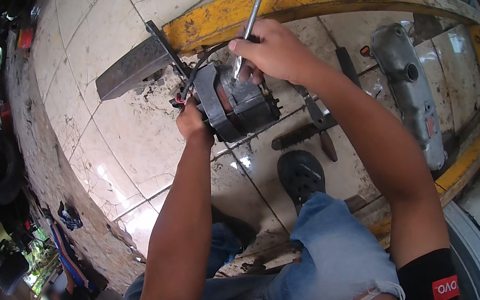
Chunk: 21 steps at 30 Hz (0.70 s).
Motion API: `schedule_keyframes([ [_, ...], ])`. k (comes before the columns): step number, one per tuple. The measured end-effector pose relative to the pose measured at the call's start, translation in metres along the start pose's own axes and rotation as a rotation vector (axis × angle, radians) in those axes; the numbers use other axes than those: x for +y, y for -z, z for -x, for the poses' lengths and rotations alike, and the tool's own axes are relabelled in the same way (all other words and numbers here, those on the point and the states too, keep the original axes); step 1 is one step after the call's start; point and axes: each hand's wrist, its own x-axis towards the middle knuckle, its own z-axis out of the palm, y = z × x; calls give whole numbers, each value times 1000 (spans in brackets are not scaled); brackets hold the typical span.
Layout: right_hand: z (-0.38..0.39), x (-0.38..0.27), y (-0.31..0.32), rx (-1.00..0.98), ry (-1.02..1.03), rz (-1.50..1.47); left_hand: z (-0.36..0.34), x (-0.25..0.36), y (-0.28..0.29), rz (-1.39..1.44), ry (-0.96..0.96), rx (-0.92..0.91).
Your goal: The person sits on the floor and works on a small electric motor, using a screwdriver to loosen and tighten screws on the motor housing. They rotate the motor to access different sides and continue adjusting components throughout the clip.
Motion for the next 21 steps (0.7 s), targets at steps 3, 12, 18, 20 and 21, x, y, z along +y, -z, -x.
schedule_keyframes([
  [3,-1,2,-6,-81,-84,98,5,7,3,62,33,-23],
  [12,9,2,-10,-1,-8,17,-6,-3,0,118,33,-22],
  [18,-18,20,-10,126,341,184,5,4,-1,127,30,-46],
  [20,-7,12,-8,39,152,29,-2,3,3,119,26,-29],
  [21,-1,6,-8,-4,48,-46,2,5,3,108,26,-25],
])
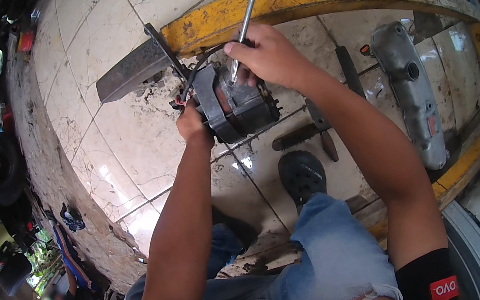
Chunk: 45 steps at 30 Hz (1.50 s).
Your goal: The person sits on the floor and works on a small electric motor, using a screwdriver to loosen and tighten screws on the motor housing. They rotate the motor to access different sides and continue adjusting components throughout the clip.
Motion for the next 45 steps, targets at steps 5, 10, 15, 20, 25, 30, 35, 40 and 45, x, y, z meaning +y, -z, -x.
schedule_keyframes([
  [5,-8,9,0,48,70,208,10,1,-3,37,28,-20],
  [10,-6,0,-11,224,245,264,-6,-7,-2,18,-3,-17],
  [15,-15,9,-8,244,103,165,-14,-14,-3,39,-13,-21],
  [20,-16,11,-9,300,18,73,-8,-12,-7,-4,8,-16],
  [25,-18,8,-1,134,-161,-65,-17,-18,-4,-25,-24,7],
  [30,-28,21,-5,182,-210,-254,-10,-14,-6,-4,-1,16],
  [35,-31,46,-7,293,-20,-77,0,-5,-8,-4,24,31],
  [40,-24,41,-19,352,107,-136,-19,-17,-4,49,18,1],
  [45,-21,47,-9,312,6,-249,-17,-18,-5,5,4,21],
])
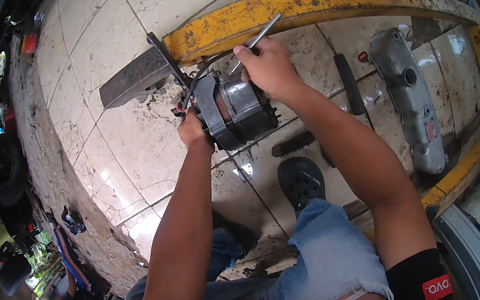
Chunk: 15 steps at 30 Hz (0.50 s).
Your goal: The person sits on the floor and works on a small electric motor, using a screwdriver to loosen and tighten screws on the motor housing. They rotate the motor to access different sides and continue adjusting components throughout the clip.
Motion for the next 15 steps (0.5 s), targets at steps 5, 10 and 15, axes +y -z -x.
schedule_keyframes([
  [5,-8,11,2,-2,71,113,0,0,-4,5,5,-12],
  [10,2,-8,14,225,610,708,1,2,3,-23,10,6],
  [15,9,-17,7,127,142,223,6,6,1,5,19,10],
])
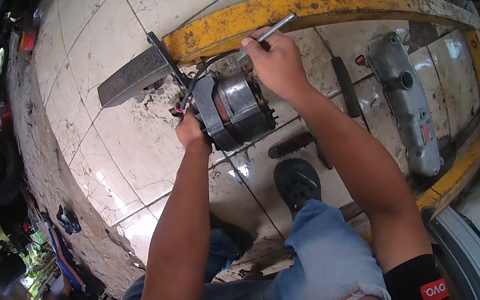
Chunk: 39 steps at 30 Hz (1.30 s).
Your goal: The person sits on the floor and works on a small electric motor, using a screwdriver to loosen and tighten screws on the motor housing. They rotate the motor to access different sides and continue adjusting components throughout the clip.
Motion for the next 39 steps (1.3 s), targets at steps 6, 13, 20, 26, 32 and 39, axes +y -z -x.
schedule_keyframes([
  [6,-24,19,12,119,392,455,-2,-2,0,6,10,-19],
  [13,-11,24,13,-25,60,191,3,-1,-4,33,13,-39],
  [20,-5,-7,11,-90,5,-53,4,0,-1,-10,9,-6],
  [26,2,14,0,-155,-4,-77,1,-1,-3,20,24,-44],
  [32,20,3,0,-175,-56,25,6,4,1,-49,8,-4],
  [39,16,-2,-1,-198,42,27,-9,-5,-3,-31,1,-20],
])
